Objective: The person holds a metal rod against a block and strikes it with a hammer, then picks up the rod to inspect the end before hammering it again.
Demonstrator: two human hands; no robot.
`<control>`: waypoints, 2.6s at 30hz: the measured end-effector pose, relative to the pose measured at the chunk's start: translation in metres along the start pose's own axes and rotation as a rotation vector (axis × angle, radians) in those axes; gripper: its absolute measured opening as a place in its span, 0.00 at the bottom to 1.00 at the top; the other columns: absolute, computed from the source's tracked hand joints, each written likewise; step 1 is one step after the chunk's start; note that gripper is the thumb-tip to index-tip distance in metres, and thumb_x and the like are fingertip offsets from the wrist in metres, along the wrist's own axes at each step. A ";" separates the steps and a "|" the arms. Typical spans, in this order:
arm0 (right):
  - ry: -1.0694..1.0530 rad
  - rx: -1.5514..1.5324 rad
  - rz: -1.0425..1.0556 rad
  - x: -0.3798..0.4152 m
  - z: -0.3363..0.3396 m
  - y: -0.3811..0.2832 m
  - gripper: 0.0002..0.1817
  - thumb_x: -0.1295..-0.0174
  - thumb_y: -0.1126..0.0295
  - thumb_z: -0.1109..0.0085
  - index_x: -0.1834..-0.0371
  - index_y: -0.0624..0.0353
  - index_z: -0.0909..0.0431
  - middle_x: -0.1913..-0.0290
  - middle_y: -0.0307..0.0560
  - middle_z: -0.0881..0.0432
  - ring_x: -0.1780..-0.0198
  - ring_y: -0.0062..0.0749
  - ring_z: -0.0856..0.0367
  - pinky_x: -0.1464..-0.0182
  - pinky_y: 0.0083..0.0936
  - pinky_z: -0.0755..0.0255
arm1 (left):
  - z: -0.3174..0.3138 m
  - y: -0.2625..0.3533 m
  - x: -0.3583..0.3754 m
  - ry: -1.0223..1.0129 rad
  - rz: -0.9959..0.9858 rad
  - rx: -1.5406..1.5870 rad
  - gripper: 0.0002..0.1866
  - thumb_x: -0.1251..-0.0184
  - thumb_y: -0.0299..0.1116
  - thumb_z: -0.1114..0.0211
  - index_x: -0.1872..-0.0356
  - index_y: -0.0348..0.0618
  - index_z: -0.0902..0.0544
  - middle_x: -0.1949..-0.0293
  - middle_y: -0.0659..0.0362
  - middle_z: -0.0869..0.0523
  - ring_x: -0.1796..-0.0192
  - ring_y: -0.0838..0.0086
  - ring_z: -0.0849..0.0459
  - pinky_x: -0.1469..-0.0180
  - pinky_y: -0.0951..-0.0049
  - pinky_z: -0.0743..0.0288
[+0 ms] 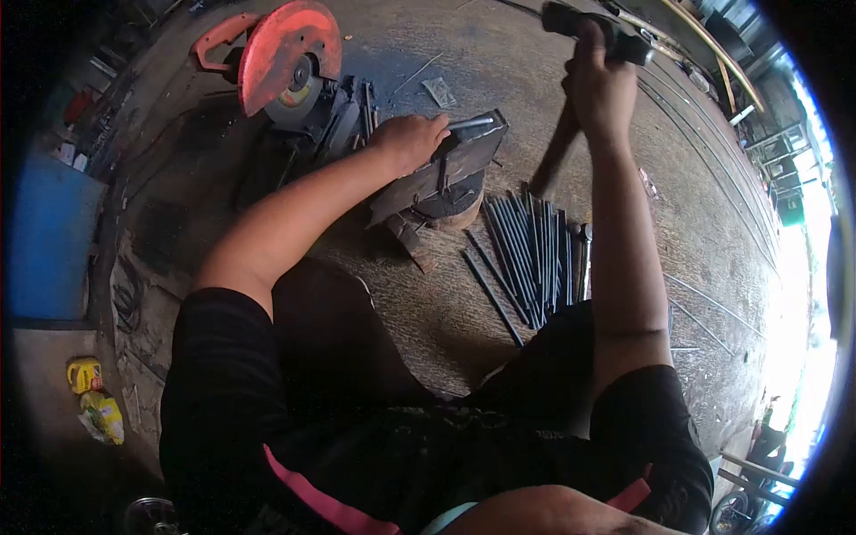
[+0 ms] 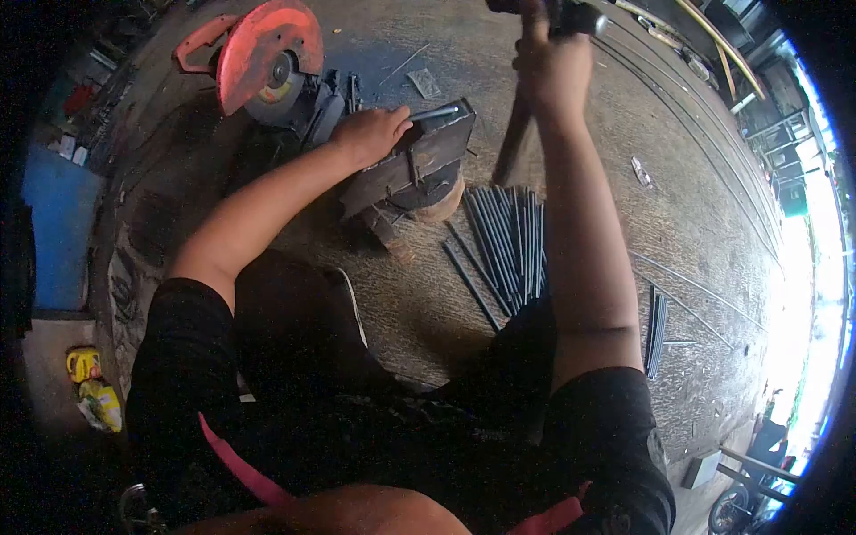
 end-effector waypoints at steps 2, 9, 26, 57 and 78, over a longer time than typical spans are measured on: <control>-0.054 0.419 0.039 0.002 -0.023 0.036 0.27 0.37 0.44 0.45 0.55 0.59 0.19 0.66 0.54 0.14 0.62 0.49 0.14 0.60 0.39 0.22 | -0.003 -0.001 -0.001 0.051 -0.006 0.007 0.16 0.26 0.46 0.52 0.53 0.44 0.26 0.71 0.44 0.16 0.66 0.45 0.17 0.65 0.47 0.24; -0.341 0.465 -0.135 0.019 -0.052 0.086 0.29 0.36 0.42 0.50 0.52 0.59 0.20 0.54 0.62 0.17 0.46 0.56 0.20 0.46 0.44 0.27 | 0.010 0.004 -0.001 -0.004 -0.008 -0.029 0.16 0.26 0.45 0.52 0.52 0.43 0.28 0.70 0.44 0.16 0.64 0.44 0.16 0.64 0.46 0.24; -0.416 0.545 -0.096 0.027 -0.053 0.104 0.26 0.36 0.46 0.47 0.43 0.51 0.24 0.50 0.61 0.18 0.41 0.55 0.23 0.42 0.43 0.30 | 0.006 0.009 0.002 -0.013 -0.018 -0.052 0.17 0.26 0.43 0.50 0.49 0.42 0.28 0.73 0.42 0.16 0.66 0.45 0.16 0.65 0.47 0.23; -0.236 0.585 0.051 0.040 -0.058 0.102 0.23 0.37 0.51 0.44 0.49 0.59 0.26 0.55 0.61 0.17 0.49 0.59 0.20 0.48 0.46 0.27 | 0.000 0.003 0.000 0.132 -0.009 0.090 0.13 0.28 0.42 0.49 0.56 0.45 0.23 0.73 0.43 0.17 0.67 0.45 0.16 0.67 0.47 0.24; -0.411 0.053 -0.386 0.054 -0.053 0.098 0.21 0.40 0.54 0.34 0.59 0.63 0.25 0.77 0.40 0.26 0.79 0.25 0.25 0.78 0.25 0.28 | -0.008 -0.005 0.007 -0.086 0.137 0.357 0.22 0.26 0.42 0.51 0.39 0.40 0.33 0.64 0.37 0.17 0.56 0.40 0.18 0.54 0.48 0.25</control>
Point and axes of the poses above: each hand's wrist, its own x-axis away from the middle knuckle, its own z-axis out of the back of the hand, y = z × x, the point moved 9 cm from there along -x, towards the middle knuckle
